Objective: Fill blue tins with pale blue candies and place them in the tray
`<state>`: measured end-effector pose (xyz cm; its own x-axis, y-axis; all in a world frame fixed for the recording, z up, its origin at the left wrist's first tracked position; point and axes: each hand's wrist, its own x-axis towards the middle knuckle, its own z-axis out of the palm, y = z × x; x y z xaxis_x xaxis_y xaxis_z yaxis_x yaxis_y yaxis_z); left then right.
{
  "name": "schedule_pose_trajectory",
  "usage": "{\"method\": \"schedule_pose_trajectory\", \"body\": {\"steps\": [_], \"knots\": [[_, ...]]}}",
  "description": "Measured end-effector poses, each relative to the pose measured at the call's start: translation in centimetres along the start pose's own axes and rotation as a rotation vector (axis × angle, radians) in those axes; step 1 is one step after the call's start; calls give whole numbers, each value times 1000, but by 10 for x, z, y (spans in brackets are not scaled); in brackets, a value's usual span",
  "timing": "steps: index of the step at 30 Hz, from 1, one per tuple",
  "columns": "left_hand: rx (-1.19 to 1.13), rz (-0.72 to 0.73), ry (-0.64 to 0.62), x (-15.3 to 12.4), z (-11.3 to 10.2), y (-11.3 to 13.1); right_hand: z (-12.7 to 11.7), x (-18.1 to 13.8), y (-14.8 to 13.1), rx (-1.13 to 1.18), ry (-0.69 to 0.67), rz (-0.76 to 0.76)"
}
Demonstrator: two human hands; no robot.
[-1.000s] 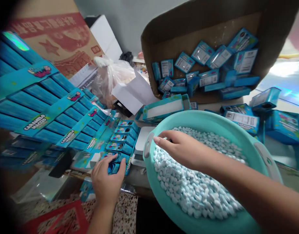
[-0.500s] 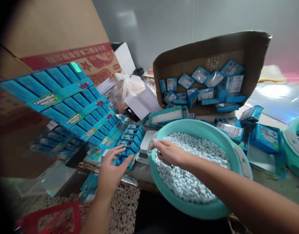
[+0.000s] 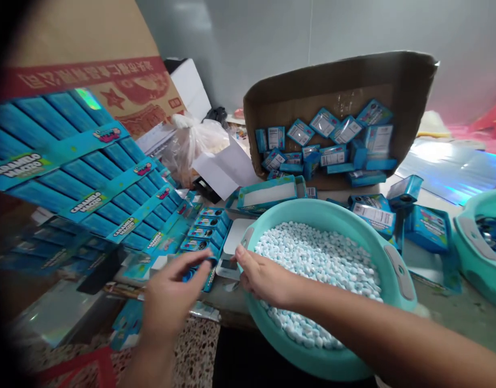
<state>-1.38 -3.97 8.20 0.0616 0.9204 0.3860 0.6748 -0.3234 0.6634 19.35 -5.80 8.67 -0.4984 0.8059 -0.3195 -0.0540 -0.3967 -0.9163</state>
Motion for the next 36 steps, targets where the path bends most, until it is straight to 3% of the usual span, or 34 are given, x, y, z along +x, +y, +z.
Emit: {"method": "schedule_pose_trajectory", "body": {"steps": [1, 3, 7, 13, 18, 21, 24, 26, 28, 32, 34, 36], "knots": [[36, -131, -31, 15, -10, -12, 0, 0, -1, 13, 22, -32], [141, -257, -256, 48, -26, -36, -1, 0, -3, 27, 70, -62], [296, -222, -494, 103, -27, -61, -9, 2, -9, 42, 164, -94], [537, -82, -737, 146, -14, -46, -17, -2, -25, -16, 228, -88], [681, 5, -735, 189, -28, -29, -22, -3, -60, -11, 269, -97], [650, 145, -613, 158, -32, -6, -18, -3, -48, 213, 189, 31], [562, 225, -596, 81, -25, 31, -10, -2, -16, 499, 202, 102], [170, 213, -533, 30, -5, 48, -6, 3, 0, 648, 213, 130], [-8, 300, -515, -3, 24, 49, -4, 8, 8, 726, 297, 121], [91, 554, -295, -19, 79, 23, -9, 13, 11, 666, 326, 23], [116, 701, -176, -17, 90, 11, -13, 15, 11, 583, 304, -22], [45, 786, -31, -13, 87, 6, -16, 17, 10, 583, 286, -62]]}}
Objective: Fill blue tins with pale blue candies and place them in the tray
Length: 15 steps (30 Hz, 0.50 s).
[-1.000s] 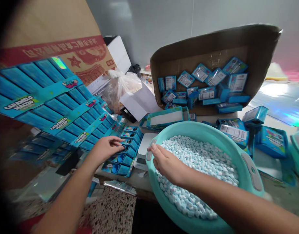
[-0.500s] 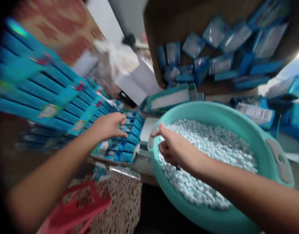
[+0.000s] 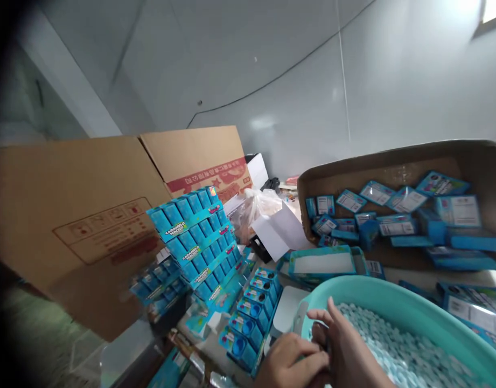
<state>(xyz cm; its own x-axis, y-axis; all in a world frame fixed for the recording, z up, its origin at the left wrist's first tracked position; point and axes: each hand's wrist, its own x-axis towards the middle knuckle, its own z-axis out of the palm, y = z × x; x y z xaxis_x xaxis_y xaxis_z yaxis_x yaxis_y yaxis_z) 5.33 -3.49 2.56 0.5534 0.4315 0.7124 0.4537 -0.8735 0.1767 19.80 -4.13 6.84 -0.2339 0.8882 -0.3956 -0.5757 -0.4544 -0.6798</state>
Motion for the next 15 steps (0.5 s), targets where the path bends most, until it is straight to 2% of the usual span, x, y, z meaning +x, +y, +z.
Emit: {"method": "schedule_pose_trajectory", "body": {"steps": [2, 3, 5, 6, 8, 12, 15], "knots": [[-24, -37, 141, 5, -18, -3, 0, 0, -6, 91, 10, -69], [-20, -72, 159, 9, -31, -5, 0, -1, -11, 141, 30, -119], [171, -210, 168, 19, -59, -17, -1, -5, -24, 210, 63, -210], [293, -257, 133, 24, -71, -28, -2, -7, -31, 224, 71, -234], [421, -248, 2, 29, -87, -59, -4, -10, -46, 234, 67, -226], [320, -265, -182, 24, -84, -114, -9, -9, -61, 219, 82, -228], [297, -276, -298, 14, -77, -126, -11, -9, -62, 212, 96, -217]]}}
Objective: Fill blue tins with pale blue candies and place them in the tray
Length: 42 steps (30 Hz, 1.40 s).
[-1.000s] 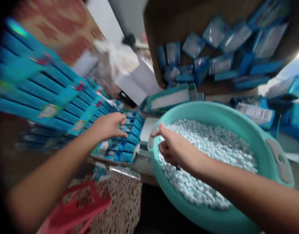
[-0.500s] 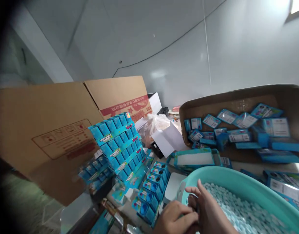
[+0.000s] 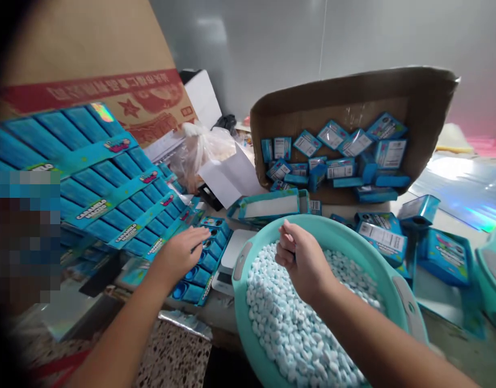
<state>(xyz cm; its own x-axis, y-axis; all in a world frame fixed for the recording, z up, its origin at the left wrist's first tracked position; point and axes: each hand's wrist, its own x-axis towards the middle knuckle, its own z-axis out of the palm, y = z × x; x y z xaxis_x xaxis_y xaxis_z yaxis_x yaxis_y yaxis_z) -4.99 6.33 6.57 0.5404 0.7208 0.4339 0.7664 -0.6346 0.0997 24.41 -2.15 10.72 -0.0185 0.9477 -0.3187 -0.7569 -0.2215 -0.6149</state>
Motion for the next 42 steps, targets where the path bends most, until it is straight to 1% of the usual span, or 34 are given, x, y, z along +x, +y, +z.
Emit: {"method": "schedule_pose_trajectory", "body": {"steps": [3, 6, 8, 11, 13, 16, 18, 20, 22, 23, 24, 25, 26, 27, 28, 29, 30, 32, 34, 36, 39, 40, 42], "knots": [[26, -7, -69, -12, 1, 1, -1, -1, -1, -3, 36, 12], [47, -33, -94, -22, -1, 5, -2, 0, -3, 17, 46, 18], [65, -68, -112, -25, 0, 8, -3, 0, -4, 32, 42, 29], [91, -113, -146, -21, 3, 15, -2, -1, -5, 39, 40, 33], [101, -136, -132, -14, 5, 20, 1, -2, -7, 38, 49, 38], [108, -161, -40, -5, 6, 22, 9, -5, -17, 30, 35, 70], [110, -175, 14, -3, 6, 21, 14, -5, -24, 28, 8, 84], [109, -208, -13, -8, 5, 23, 16, -4, -25, 30, 10, 97], [96, -270, -58, -17, 6, 33, 13, -4, -16, 25, 42, 148], [77, -295, -41, -20, 5, 43, 11, -4, -10, 14, 55, 192], [44, -309, 14, -22, 4, 55, 9, -4, -2, -6, 56, 242], [-5, -301, 101, -22, 3, 70, 8, -5, 6, -30, 45, 290], [-74, -262, 191, -21, 1, 86, 7, -6, 14, -47, 22, 340], [-174, -210, 239, -19, -1, 103, 7, -7, 21, -52, -12, 384], [-284, -158, 220, -15, -3, 119, 7, -8, 27, -42, -48, 420], [-372, -113, 138, -12, -4, 133, 8, -9, 31, -20, -82, 444], [-429, -84, 82, -9, -4, 144, 8, -11, 34, 7, -107, 455], [-483, -69, 3, -3, -3, 158, 9, -12, 35, 47, -123, 448], [-498, -105, -4, 0, -1, 161, 8, -12, 33, 45, -132, 438], [-490, -142, 4, 0, 1, 159, 7, -10, 31, 32, -168, 441], [-384, -213, 50, -3, -1, 154, 5, -8, 29, 60, -227, 436], [-342, -258, 43, -4, -3, 153, 5, -8, 30, 78, -236, 423], [-270, -374, -37, -5, -7, 152, 5, -10, 34, 99, -240, 388]]}}
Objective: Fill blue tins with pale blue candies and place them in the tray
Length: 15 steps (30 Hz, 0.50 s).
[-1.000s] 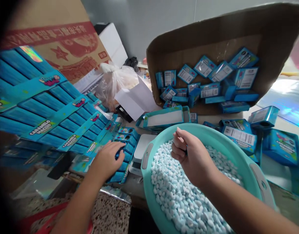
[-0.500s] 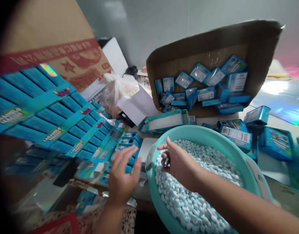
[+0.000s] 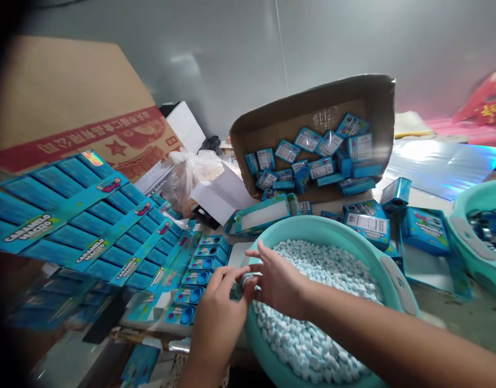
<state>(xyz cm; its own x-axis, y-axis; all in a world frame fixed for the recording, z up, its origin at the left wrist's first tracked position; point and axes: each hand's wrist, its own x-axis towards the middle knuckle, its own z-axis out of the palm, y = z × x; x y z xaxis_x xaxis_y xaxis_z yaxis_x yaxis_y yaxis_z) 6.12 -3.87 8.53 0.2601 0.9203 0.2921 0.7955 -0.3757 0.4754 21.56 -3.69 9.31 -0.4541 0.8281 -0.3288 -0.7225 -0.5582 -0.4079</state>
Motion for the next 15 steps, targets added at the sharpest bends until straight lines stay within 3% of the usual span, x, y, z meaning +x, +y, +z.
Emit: {"method": "schedule_pose_trajectory", "body": {"steps": [3, 5, 7, 9, 11, 15], "knots": [[76, -121, -151, -2, -8, 0, 1, 1, 9, 11, 20, -27], [73, -125, -215, -2, -14, -3, 3, 2, 13, 17, 68, 7], [47, -86, -169, 2, -21, -11, 7, 2, 10, -28, 141, 46], [59, -42, -34, 16, -28, -28, 13, -4, -4, -127, 206, 20], [132, -23, 82, 37, -33, -50, 20, -20, -26, -225, 226, -130], [228, -27, 29, 74, -26, -93, 17, -79, -77, -394, 218, -725]]}}
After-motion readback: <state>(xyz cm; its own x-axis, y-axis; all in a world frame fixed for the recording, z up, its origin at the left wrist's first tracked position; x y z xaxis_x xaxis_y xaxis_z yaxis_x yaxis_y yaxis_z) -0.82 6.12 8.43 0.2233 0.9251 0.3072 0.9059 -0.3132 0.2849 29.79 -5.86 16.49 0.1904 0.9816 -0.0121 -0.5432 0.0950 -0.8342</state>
